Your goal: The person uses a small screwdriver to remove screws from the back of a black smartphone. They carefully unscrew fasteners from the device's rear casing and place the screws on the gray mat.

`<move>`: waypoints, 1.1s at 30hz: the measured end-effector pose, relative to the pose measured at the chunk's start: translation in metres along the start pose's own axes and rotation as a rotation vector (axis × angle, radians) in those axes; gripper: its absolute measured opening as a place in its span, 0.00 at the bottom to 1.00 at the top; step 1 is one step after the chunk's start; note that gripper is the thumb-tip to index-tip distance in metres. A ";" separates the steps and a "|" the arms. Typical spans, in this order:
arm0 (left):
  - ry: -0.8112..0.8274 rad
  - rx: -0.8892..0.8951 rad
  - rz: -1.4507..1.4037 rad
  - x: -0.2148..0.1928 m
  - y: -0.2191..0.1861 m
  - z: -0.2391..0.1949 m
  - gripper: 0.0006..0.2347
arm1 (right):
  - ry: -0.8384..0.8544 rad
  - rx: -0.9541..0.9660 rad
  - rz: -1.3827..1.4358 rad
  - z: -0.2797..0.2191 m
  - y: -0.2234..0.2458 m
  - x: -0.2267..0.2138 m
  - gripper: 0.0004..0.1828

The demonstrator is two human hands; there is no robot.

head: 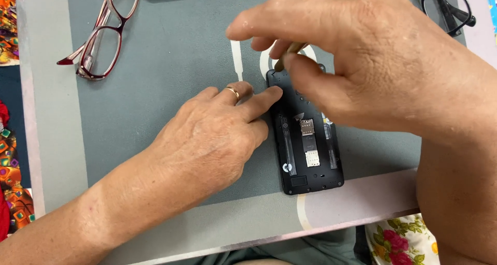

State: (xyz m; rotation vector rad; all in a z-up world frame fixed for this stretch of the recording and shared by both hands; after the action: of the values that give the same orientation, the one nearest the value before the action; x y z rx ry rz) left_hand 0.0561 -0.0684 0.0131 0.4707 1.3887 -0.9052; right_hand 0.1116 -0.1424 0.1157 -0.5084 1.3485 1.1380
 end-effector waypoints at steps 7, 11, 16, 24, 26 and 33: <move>-0.018 0.016 0.004 -0.005 -0.002 0.000 0.06 | -0.133 0.036 -0.275 -0.011 -0.015 0.000 0.18; 0.001 0.005 -0.006 -0.001 -0.001 0.001 0.07 | -0.065 0.031 -0.174 -0.005 -0.008 -0.002 0.28; -0.031 0.013 0.009 -0.004 -0.002 0.000 0.07 | -0.119 0.035 -0.229 -0.010 -0.015 0.002 0.19; -0.015 0.013 0.004 -0.002 -0.001 0.001 0.07 | -0.073 0.052 -0.240 -0.009 -0.016 0.001 0.23; 0.000 0.007 0.002 -0.001 -0.001 0.001 0.07 | -0.119 0.069 -0.271 -0.012 -0.019 -0.001 0.20; -0.017 0.016 -0.006 -0.004 -0.002 0.001 0.06 | -0.124 0.021 -0.332 -0.014 -0.016 -0.001 0.22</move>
State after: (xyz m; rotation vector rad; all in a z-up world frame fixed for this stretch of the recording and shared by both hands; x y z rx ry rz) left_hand 0.0556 -0.0688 0.0174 0.4702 1.3689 -0.9237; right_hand 0.1191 -0.1610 0.1084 -0.6108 1.1187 0.8676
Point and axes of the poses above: each hand's wrist, its own z-axis towards the middle knuckle, its own x-axis out of the palm, y = z × x, the point moved 9 cm from there along z, towards the middle knuckle, and after that the axes turned 4 degrees about -z, right-handed, at the moved point
